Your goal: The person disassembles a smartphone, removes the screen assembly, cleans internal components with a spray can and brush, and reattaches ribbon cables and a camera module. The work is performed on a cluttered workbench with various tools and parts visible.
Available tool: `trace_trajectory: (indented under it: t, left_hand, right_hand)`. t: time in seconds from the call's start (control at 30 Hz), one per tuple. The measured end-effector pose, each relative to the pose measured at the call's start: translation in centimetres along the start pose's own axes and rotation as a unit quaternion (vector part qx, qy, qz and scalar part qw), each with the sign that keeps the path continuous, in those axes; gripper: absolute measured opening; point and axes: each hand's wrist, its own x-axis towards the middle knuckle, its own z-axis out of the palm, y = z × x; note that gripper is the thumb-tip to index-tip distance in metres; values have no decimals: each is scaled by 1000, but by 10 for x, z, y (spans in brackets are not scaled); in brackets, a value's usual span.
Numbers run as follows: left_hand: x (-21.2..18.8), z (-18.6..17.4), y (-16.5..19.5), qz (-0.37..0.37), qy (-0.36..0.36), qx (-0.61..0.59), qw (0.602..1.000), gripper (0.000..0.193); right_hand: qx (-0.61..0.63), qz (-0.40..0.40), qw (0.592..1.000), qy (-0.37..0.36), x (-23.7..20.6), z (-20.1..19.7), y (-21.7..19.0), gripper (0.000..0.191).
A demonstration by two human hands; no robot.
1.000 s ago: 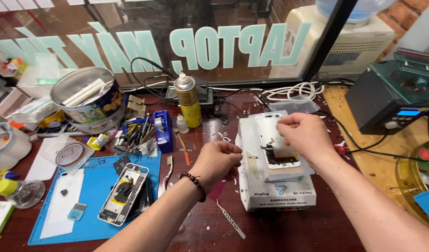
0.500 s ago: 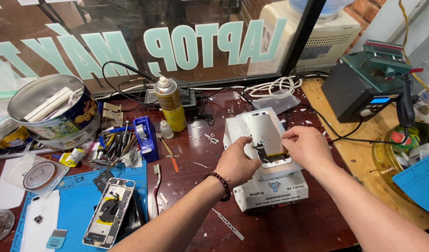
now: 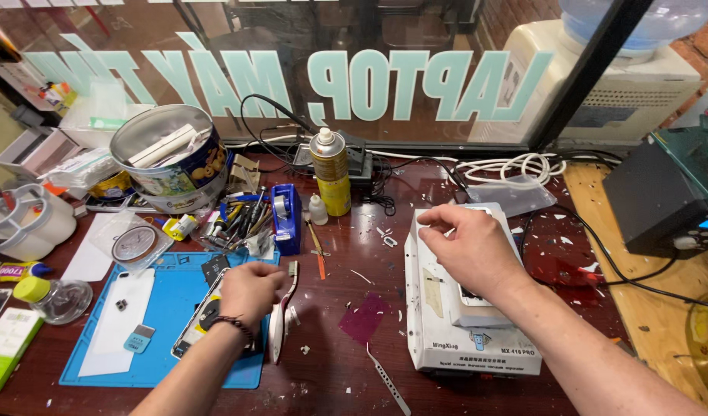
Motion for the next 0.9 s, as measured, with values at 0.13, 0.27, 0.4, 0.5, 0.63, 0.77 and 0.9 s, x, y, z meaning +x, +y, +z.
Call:
trace_trajectory:
  t: [0.13,0.27,0.4,0.5,0.63,0.77,0.9]
  left_hand:
    - [22,-60,-51,13,149,182,972,21]
    - [26,-73,-76,-51,142,220,964,28]
    - [24,-66,-75,-43,127,233,963,33]
    - [22,-60,-66,-62,117,262,956,27]
    - [20,-54,-56,-63,130,273,951,27]
    - [21,-51,-50,-65,129,293,945,27]
    - [17,-51,-46,-42,122,308,943,28]
  right_hand:
    - [29,31,996,-76,-3,9,-5,26]
    - [29,41,993,-109,-6,17,-6,25]
    - [31,43,991,-126,-5,21,-8,26]
    - [18,56,989,-139,-5,19,-8,26]
    - [14,55,988,-146,-5,15,-5,25]
    - [16,56,989,-139,-4,11,-2,25]
    - [26,44,991,-127,-1,9,3,25]
